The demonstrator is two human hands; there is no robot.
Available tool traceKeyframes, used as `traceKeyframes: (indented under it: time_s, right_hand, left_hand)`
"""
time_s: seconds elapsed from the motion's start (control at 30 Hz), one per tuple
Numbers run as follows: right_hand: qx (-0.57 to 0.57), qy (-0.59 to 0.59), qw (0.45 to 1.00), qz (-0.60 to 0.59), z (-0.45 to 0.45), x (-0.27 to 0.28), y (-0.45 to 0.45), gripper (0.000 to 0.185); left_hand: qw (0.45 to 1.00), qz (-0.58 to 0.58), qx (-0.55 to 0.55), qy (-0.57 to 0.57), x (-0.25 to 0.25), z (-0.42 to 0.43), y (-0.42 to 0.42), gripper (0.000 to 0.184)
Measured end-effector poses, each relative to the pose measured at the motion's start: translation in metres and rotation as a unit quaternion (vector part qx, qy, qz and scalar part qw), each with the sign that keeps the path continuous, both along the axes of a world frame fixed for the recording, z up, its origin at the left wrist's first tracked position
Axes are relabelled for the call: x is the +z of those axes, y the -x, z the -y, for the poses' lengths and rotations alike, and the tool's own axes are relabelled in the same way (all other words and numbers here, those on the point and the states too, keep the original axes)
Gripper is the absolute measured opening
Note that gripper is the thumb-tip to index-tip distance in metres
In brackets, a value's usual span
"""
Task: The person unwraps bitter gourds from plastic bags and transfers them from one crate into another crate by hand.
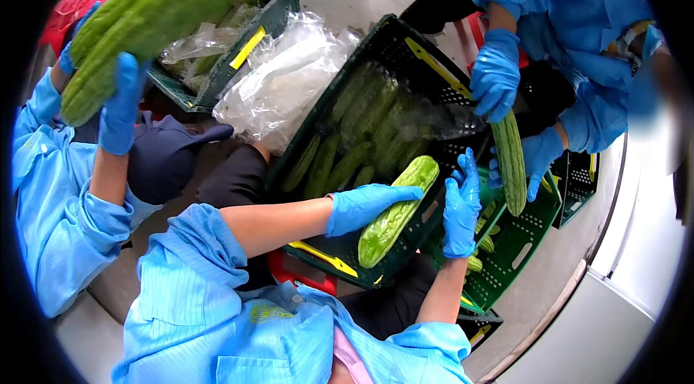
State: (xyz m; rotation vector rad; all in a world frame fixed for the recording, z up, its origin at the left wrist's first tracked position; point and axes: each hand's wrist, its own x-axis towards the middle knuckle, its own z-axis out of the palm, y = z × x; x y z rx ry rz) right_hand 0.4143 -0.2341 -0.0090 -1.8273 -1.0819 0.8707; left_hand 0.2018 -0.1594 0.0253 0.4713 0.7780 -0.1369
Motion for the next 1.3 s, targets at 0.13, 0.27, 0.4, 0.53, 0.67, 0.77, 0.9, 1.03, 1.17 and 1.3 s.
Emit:
traceKeyframes:
  time_s: [0.13, 0.27, 0.4, 0.53, 0.67, 0.77, 0.9, 1.03, 1.17, 1.3]
  right_hand:
    - [0.238, 0.021, 0.909, 0.34, -0.008, 0.01, 0.002, 0.083]
    - [0.29, 0.094, 0.882, 0.361, -0.005, 0.022, 0.018, 0.085]
    - [0.321, -0.001, 0.914, 0.249, 0.001, 0.019, 0.015, 0.069]
    - [0.303, 0.032, 0.926, 0.222, 0.01, 0.023, 0.009, 0.06]
    - [0.276, 0.121, 0.926, 0.227, 0.015, 0.025, -0.006, 0.053]
    - [0.234, 0.244, 0.914, 0.223, 0.015, 0.031, -0.023, 0.053]
    - [0.237, 0.344, 0.889, 0.188, 0.012, 0.017, -0.05, 0.052]
    - [0.077, 0.37, 0.925, 0.03, 0.003, -0.025, -0.058, 0.032]
    - [0.006, 0.318, 0.938, -0.137, -0.041, -0.014, -0.002, 0.033]
    - [0.15, 0.24, 0.948, -0.148, -0.145, 0.011, 0.057, 0.03]
  left_hand:
    - [0.981, -0.003, -0.085, -0.172, -0.013, 0.002, 0.002, 0.07]
    - [0.928, 0.028, -0.221, -0.299, -0.028, -0.005, 0.006, 0.075]
    - [0.945, 0.062, -0.24, -0.213, -0.009, -0.019, 0.011, 0.077]
    - [0.926, 0.006, -0.207, -0.316, 0.0, -0.027, 0.016, 0.072]
    - [0.979, 0.125, -0.052, -0.155, -0.032, -0.02, 0.011, 0.059]
    - [0.934, 0.024, -0.02, -0.355, -0.047, -0.018, 0.014, 0.069]
    - [0.851, -0.037, 0.04, -0.522, -0.064, -0.008, 0.003, 0.068]
    - [0.694, -0.042, -0.138, -0.706, -0.02, -0.002, 0.002, 0.038]
    - [0.418, 0.058, -0.529, -0.737, -0.045, 0.021, 0.006, 0.024]
    - [0.502, 0.08, -0.575, -0.64, -0.122, 0.059, -0.025, 0.025]
